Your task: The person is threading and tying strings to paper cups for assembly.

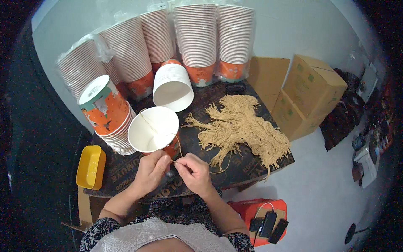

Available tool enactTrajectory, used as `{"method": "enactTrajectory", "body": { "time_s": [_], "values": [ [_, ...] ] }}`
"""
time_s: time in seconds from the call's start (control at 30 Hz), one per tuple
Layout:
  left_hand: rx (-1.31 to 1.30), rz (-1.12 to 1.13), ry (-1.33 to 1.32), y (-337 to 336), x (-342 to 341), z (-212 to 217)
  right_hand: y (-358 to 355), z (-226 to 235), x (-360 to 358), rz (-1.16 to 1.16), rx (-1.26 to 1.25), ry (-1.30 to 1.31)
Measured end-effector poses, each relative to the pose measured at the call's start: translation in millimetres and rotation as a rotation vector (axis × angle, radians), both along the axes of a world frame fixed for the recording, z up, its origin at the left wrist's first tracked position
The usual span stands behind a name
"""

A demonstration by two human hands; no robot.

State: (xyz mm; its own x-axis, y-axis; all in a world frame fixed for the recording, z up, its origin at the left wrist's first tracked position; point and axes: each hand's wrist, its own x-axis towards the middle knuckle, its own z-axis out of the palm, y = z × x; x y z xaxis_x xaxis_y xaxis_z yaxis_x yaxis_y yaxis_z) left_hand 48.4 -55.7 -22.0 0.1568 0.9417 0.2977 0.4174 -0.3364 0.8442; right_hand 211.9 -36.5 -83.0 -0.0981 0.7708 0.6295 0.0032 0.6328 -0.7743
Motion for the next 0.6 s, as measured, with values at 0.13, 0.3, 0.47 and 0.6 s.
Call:
{"method": "enactTrajectory", "body": {
  "time_s": [0.13, 0.3, 0.47, 0.6],
  "values": [
    [0.03, -0.008, 0.105, 5.1, 0.6, -3.7, 0.8, 1.1, -0.4, -0.005, 0.053, -0.014],
    [0.03, 0.002, 0.076, 4.8, 0.2, -9.6, -4.5, 1.1, -3.5, 0.01, -0.126, 0.016],
    [-0.018, -0.003, 0.13, 1.1, 0.3, -4.2, 2.4, -1.4, 0.5, -0.037, -0.005, -0.067],
    [0.007, -0.008, 0.168, 0.1, -1.3, -3.7, 11.6, 2.3, 3.8, -0.024, 0.161, -0.123]
  ]
}}
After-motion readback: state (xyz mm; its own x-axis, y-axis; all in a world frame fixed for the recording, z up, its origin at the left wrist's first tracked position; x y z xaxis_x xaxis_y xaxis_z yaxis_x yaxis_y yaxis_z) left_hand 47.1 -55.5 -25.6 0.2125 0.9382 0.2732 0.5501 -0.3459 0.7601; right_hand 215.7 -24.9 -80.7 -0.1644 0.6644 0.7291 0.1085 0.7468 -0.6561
